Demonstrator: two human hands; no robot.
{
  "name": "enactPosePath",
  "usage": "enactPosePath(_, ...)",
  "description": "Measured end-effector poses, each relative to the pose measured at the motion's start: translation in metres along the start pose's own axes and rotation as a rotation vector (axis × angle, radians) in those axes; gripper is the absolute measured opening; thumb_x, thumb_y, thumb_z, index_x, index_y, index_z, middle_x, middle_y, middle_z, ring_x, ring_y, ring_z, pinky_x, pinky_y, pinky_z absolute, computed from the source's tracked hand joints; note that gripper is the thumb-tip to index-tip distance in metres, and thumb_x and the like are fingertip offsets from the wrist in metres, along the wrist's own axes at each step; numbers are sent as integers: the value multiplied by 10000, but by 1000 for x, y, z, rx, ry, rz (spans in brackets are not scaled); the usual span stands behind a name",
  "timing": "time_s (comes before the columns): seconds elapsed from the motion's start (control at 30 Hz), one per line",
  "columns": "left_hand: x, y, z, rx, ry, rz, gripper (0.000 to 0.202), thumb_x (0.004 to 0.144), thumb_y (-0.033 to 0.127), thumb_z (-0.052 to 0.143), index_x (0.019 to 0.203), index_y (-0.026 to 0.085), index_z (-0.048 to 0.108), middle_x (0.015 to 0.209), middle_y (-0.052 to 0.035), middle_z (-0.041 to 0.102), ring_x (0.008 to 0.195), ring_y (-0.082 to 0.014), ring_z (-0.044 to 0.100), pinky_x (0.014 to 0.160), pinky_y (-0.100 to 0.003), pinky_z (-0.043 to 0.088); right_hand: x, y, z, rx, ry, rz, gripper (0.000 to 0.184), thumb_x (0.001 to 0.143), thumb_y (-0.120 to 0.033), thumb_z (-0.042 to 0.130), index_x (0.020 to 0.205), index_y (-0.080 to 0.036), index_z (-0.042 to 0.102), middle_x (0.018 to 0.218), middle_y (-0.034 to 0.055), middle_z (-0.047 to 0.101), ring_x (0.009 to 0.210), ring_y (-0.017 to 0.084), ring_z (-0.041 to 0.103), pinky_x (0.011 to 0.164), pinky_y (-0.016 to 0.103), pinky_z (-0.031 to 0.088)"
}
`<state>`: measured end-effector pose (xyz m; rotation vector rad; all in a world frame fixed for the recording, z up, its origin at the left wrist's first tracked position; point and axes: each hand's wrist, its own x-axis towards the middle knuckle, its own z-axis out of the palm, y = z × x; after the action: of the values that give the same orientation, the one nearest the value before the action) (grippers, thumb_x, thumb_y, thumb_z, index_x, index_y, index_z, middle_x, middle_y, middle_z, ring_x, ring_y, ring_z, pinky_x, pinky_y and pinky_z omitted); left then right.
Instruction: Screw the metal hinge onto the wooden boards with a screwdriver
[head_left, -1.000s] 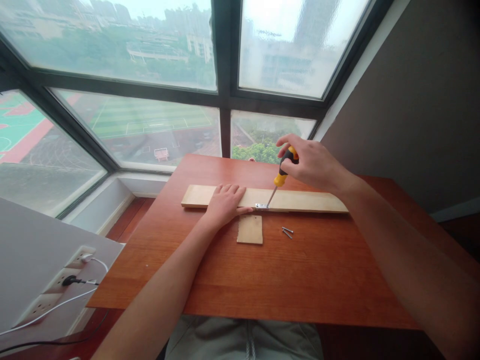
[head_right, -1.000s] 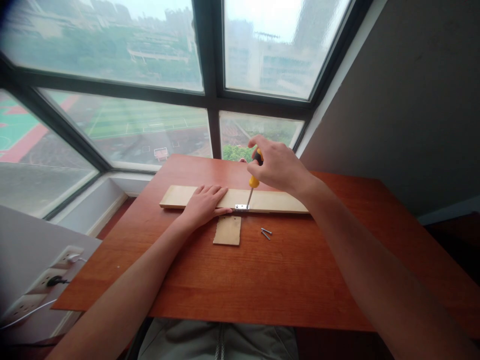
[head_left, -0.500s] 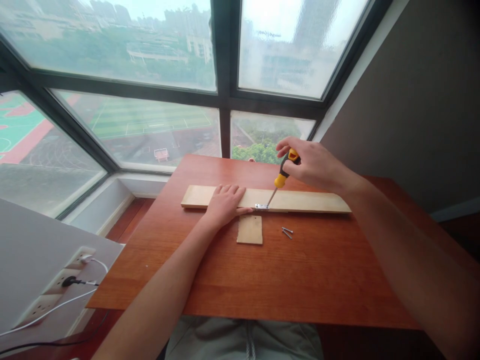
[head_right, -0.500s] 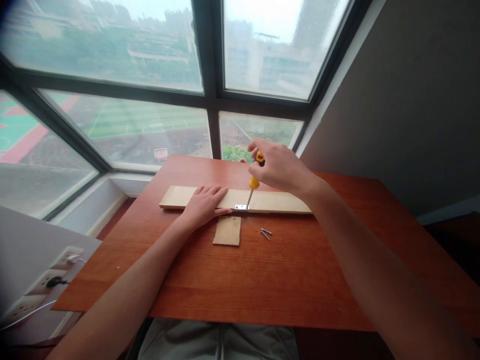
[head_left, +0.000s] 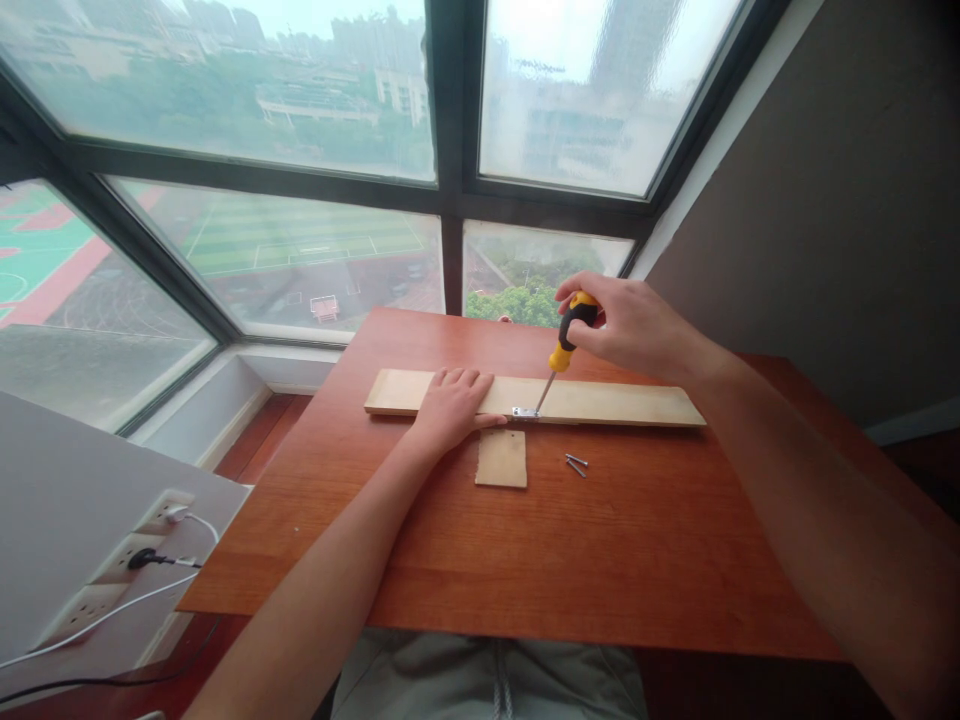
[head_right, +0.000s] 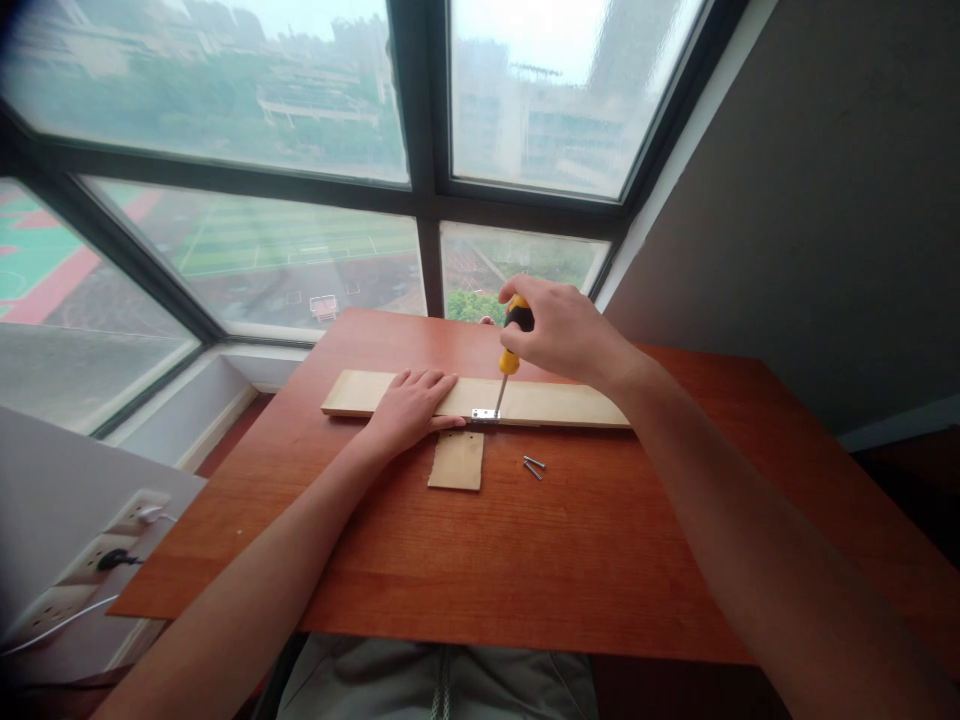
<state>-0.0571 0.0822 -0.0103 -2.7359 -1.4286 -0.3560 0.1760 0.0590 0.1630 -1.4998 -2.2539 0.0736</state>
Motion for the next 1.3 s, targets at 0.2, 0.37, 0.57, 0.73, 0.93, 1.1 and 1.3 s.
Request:
enactPosePath(0.2, 0, 0, -1, 3, 1, 2, 656, 873, 721, 446, 1292, 225, 538, 1219, -123, 628, 1160, -291, 545, 1011, -398, 327, 1, -5, -5, 40, 56, -9, 297, 756, -226, 588, 1042, -244, 666, 909, 25, 724, 742, 200, 623, 727, 346, 479)
enactPosePath(0.37, 0, 1, -2, -1, -4, -1, 678, 868, 725, 452, 1307, 215, 533, 1228, -125, 629, 1165, -294, 545, 1024, -409, 326, 1, -11, -3, 47, 92, 24, 276, 773, -240, 575, 1034, -263, 663, 905, 30, 722, 758, 220, 631, 741, 361, 489)
enactPosePath(0.57, 0, 0, 0, -11, -5, -4, 665, 859, 710, 493, 1322, 235, 527, 1242, -122, 623, 1180, -301, 538, 1040, -426, 315, 1, -11, 1, 42, 91, 8, 276, 781, -246, 570, 1041, -270, 657, 924, 34, 717, 791, 226, 640, 766, 365, 493)
enactPosePath(0.73, 0, -1, 1, -17, -4, -5, 661, 858, 707, 500, 1329, 245, 523, 1250, -120, 620, 1185, -299, 534, 1039, -422, 316, 1, -11, 3, 38, 85, 4, 299, 782, -233, 561, 1067, -245, 652, 928, 35, 721, 779, 211, 638, 758, 345, 489)
enactPosePath(0.93, 0, -1, 0, -15, 1, -1, 665, 860, 717, 482, 1317, 237, 529, 1236, -119, 624, 1176, -295, 540, 1026, -407, 323, 1, -13, 4, 37, 74, -6, 299, 791, -236, 556, 1076, -240, 646, 912, 40, 720, 769, 209, 637, 749, 341, 483)
enactPosePath(1.1, 0, -1, 1, -12, -4, -3, 660, 853, 712, 501, 1318, 244, 532, 1233, -119, 624, 1171, -299, 537, 1016, -412, 329, 2, -9, 5, 10, 76, 7, 291, 795, -247, 552, 1069, -253, 649, 908, 42, 713, 780, 222, 640, 759, 359, 479)
enactPosePath(1.3, 0, -1, 2, -3, 8, -1, 654, 856, 721, 482, 1299, 244, 537, 1226, -114, 629, 1165, -297, 544, 1015, -405, 328, 2, -4, 7, -15, 85, 16, 273, 795, -257, 560, 1053, -259, 648, 878, 44, 705, 767, 230, 629, 735, 363, 478)
